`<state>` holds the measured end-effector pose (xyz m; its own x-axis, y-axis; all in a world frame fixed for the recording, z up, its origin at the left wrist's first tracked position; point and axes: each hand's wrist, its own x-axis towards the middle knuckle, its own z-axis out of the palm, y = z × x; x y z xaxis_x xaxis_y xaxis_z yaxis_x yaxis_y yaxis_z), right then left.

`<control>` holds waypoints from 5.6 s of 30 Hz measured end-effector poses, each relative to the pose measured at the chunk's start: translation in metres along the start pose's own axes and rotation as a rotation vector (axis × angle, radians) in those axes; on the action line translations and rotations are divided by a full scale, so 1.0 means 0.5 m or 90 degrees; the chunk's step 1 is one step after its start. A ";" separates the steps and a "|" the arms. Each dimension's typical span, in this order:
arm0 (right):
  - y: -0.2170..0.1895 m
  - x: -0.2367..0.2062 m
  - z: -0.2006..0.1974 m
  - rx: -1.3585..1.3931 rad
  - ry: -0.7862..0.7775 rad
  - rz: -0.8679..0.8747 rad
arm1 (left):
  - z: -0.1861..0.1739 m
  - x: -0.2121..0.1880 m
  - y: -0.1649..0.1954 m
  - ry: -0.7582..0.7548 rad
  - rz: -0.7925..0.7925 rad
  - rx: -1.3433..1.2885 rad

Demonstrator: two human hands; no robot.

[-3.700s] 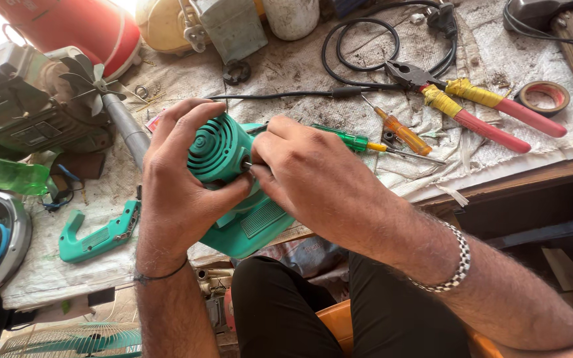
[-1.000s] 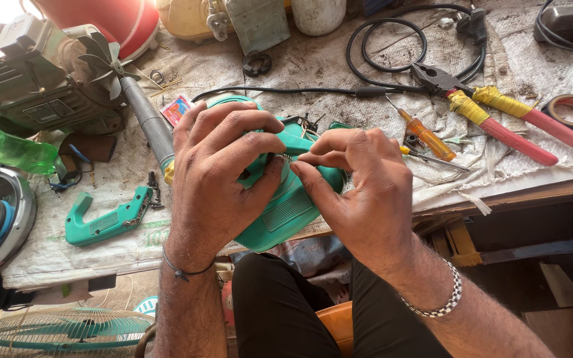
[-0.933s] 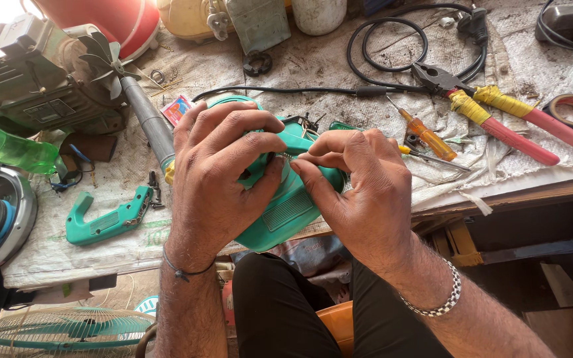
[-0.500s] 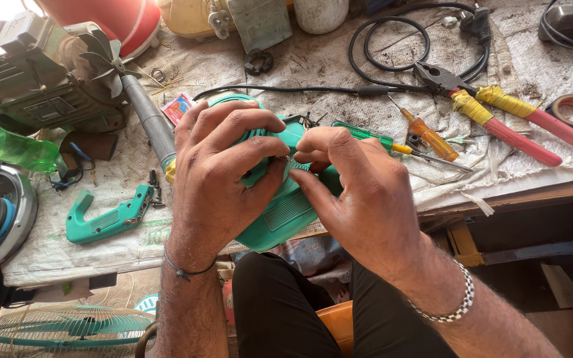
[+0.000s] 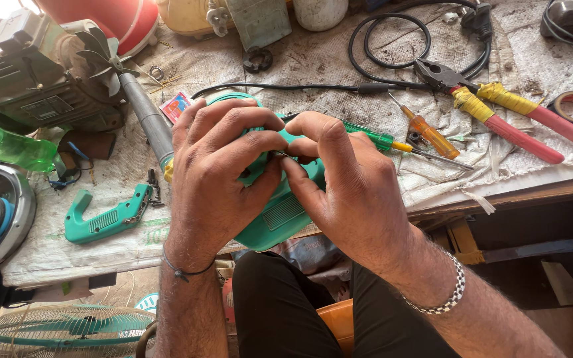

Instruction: The person repairs a teal leaf blower by manipulating internal wires and components. They use pliers to strip wire ends and a screwdriver to tighten screws on the housing, working on the device's internal wiring and casing.

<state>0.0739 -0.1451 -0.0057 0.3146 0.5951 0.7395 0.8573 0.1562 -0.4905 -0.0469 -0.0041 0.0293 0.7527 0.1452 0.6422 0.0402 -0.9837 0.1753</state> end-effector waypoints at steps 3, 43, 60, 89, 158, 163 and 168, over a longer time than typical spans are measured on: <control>0.003 -0.001 0.001 0.049 0.002 0.021 | -0.003 -0.001 0.000 -0.009 -0.006 -0.004; 0.243 -0.003 -0.136 -0.551 -0.351 0.273 | -0.002 0.003 -0.004 -0.009 0.025 -0.019; 0.220 -0.006 -0.142 -0.748 -0.501 0.125 | 0.000 -0.002 -0.007 0.002 0.030 -0.035; 0.042 0.032 -0.038 0.166 -0.078 0.054 | 0.004 0.002 -0.007 0.012 0.033 -0.042; 0.099 0.130 -0.044 0.139 -0.280 -0.077 | -0.003 -0.005 -0.007 0.025 -0.067 -0.133; 0.103 0.131 -0.040 0.163 -0.282 -0.075 | -0.005 -0.006 -0.008 0.021 -0.065 -0.133; 0.101 0.133 -0.039 0.130 -0.262 -0.085 | -0.003 -0.003 -0.010 0.012 -0.068 -0.140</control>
<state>0.1460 -0.1130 0.0278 -0.0156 0.8156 0.5785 0.7692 0.3794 -0.5142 -0.0490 0.0007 0.0285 0.7395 0.2518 0.6243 -0.0265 -0.9158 0.4007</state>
